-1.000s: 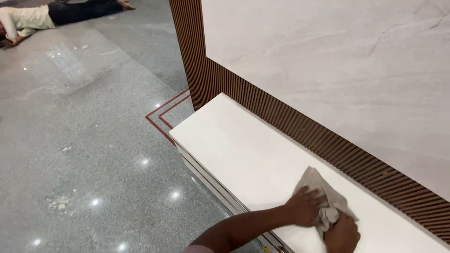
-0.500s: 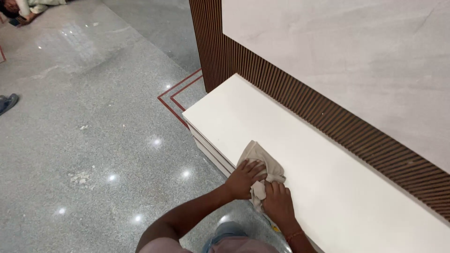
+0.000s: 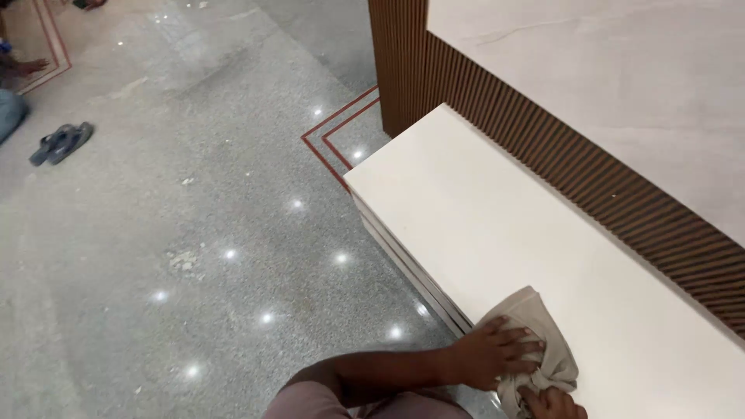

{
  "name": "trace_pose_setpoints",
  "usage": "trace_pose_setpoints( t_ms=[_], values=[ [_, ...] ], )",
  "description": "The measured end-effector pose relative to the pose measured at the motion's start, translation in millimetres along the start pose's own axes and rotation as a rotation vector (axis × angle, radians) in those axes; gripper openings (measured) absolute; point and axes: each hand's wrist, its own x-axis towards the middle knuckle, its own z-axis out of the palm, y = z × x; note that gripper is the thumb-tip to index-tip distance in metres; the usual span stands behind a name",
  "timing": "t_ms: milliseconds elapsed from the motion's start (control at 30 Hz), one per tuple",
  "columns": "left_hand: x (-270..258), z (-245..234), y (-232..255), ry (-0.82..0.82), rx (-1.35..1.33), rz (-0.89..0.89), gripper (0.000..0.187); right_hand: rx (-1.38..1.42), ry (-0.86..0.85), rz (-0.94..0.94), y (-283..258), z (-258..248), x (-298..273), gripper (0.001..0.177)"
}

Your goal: Wiping a white stone bench with a cloth in a hallway.

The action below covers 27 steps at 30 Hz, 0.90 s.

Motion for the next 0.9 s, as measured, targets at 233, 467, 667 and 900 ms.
trace_pose_setpoints(
  t_ms=[233, 467, 667, 900],
  values=[
    [-71, -72, -114, -0.14, -0.025, -0.185, 0.062, -0.013, -0.044, -0.05, -158, -190, 206, 0.035],
    [-55, -79, -168, -0.301, 0.108, -0.233, 0.071, 0.356, 0.22, -0.295, -149, -198, 272, 0.014],
    [38, -38, -118, -0.347, 0.069, -0.134, 0.11, 0.449, 0.251, -0.069, -69, -175, 181, 0.022],
    [179, 49, 5, -0.534, 0.092, 0.215, 0.119, 0.272, 0.184, 0.7, -11, -167, 31, 0.058]
  ],
)
